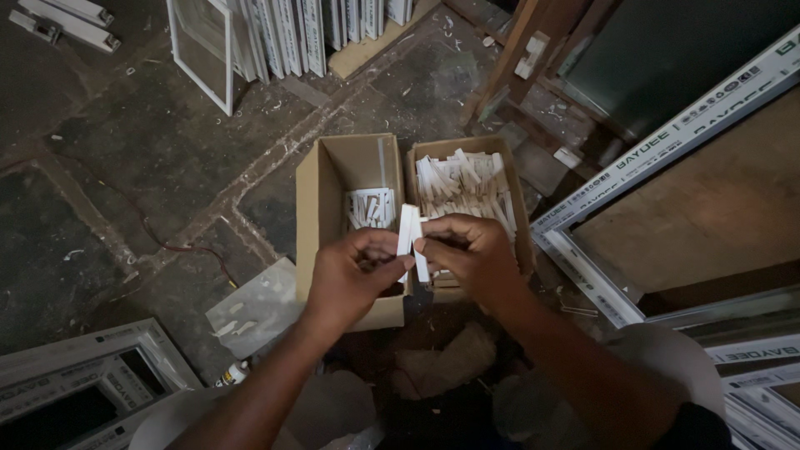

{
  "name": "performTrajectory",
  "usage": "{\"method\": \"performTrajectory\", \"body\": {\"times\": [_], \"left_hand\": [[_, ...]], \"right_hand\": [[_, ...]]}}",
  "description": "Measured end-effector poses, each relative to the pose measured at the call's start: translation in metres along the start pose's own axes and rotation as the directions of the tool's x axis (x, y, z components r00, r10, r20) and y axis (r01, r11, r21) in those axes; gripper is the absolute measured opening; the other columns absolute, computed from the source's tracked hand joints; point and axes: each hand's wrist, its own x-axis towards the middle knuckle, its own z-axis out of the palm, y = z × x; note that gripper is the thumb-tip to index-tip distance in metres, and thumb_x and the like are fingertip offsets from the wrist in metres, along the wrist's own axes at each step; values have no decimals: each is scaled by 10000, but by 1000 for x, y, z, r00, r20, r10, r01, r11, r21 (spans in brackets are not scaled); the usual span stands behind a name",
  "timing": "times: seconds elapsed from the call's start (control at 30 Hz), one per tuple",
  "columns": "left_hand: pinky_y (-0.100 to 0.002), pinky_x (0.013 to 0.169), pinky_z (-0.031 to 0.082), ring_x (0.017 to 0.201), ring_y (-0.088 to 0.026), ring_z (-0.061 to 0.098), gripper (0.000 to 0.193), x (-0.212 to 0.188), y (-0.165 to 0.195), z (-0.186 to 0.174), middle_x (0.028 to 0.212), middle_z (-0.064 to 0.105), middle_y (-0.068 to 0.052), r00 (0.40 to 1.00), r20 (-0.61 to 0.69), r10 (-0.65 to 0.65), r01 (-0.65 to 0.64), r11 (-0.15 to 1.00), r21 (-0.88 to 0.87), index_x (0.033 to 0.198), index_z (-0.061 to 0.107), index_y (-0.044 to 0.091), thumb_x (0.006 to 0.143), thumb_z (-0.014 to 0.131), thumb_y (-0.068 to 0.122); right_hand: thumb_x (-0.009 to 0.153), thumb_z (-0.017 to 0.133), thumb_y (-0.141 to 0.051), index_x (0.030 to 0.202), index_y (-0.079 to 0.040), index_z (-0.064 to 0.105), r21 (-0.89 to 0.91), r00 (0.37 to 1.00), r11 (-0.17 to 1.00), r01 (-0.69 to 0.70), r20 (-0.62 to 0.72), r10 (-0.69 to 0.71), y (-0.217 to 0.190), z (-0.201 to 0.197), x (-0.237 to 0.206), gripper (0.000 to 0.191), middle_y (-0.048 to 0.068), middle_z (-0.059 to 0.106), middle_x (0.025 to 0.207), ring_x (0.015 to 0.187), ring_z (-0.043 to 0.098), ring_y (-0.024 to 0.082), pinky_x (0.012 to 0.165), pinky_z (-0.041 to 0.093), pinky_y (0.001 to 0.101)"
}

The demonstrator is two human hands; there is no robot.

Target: The person sits on the floor and repeatedly picks small white plastic pieces from one cardboard box, inspects them by turning them over, and places them into a second box. The process continues with many similar pieces, with no tools used.

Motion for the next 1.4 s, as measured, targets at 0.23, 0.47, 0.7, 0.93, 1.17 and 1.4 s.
{"method": "performTrajectory", "body": {"times": [0.23, 0.47, 0.7, 0.93, 1.17, 1.4], "left_hand": [[-255, 707, 583, 816, -90, 711, 302, -7, 2, 5, 936, 769, -42, 999, 36, 10, -6, 995, -104, 1202, 725, 41, 912, 779, 106], [-265, 817, 597, 895, -110, 678, 550, -11, 19, 13, 1013, 650, -42, 972, 7, 236, -236, 969, 72, 1327, 660, 49, 808, 842, 41], [-233, 791, 596, 915, -79, 736, 403, -8, 16, 8, 1059, 751, -65, 996, -52, 71, -74, 995, -66, 1271, 726, 78, 878, 792, 21], [-243, 722, 556, 818, -88, 717, 303, -3, 13, -15, 967, 829, -86, 990, -93, -105, 92, 987, -130, 1185, 778, 32, 883, 788, 19], [-261, 824, 627, 943, -118, 768, 262, -2, 17, -19, 1034, 813, -94, 995, -64, -78, 65, 983, -173, 1141, 761, 19, 880, 763, -6], [-274, 870, 632, 967, -134, 763, 297, 1, 16, -20, 1044, 802, -107, 998, -44, -44, 34, 976, -214, 1153, 727, 3, 861, 763, -40]], "right_hand": [[883, 732, -61, 1038, 4, 723, 162, 997, 984, -71, -23, 76, -4, 3, 0, 169, 142, 773, 985, 847, 773, 202, 722, 671, 358], [854, 765, -70, 1034, -11, 677, 351, 991, 934, -71, -85, 108, -8, 6, 1, 209, 171, 743, 1029, 901, 782, 237, 795, 651, 394], [833, 712, -54, 1328, -50, 591, 202, 983, 974, -100, -129, 127, -26, 2, 0, 509, 181, 749, 1067, 929, 762, 257, 784, 674, 360], [934, 658, -108, 1396, -2, 607, 178, 996, 981, -78, 59, 69, -28, -21, 9, 476, 191, 748, 1207, 1089, 749, 255, 984, 615, 372], [985, 603, -95, 1267, 38, 666, 86, 1000, 996, 3, 10, -4, -16, -18, 9, 318, 196, 754, 1168, 1070, 752, 268, 975, 628, 398], [1020, 566, -71, 1249, 52, 654, 64, 982, 981, 182, 33, -185, -15, -13, 4, 274, 195, 740, 1173, 1088, 747, 272, 966, 631, 402]]}}
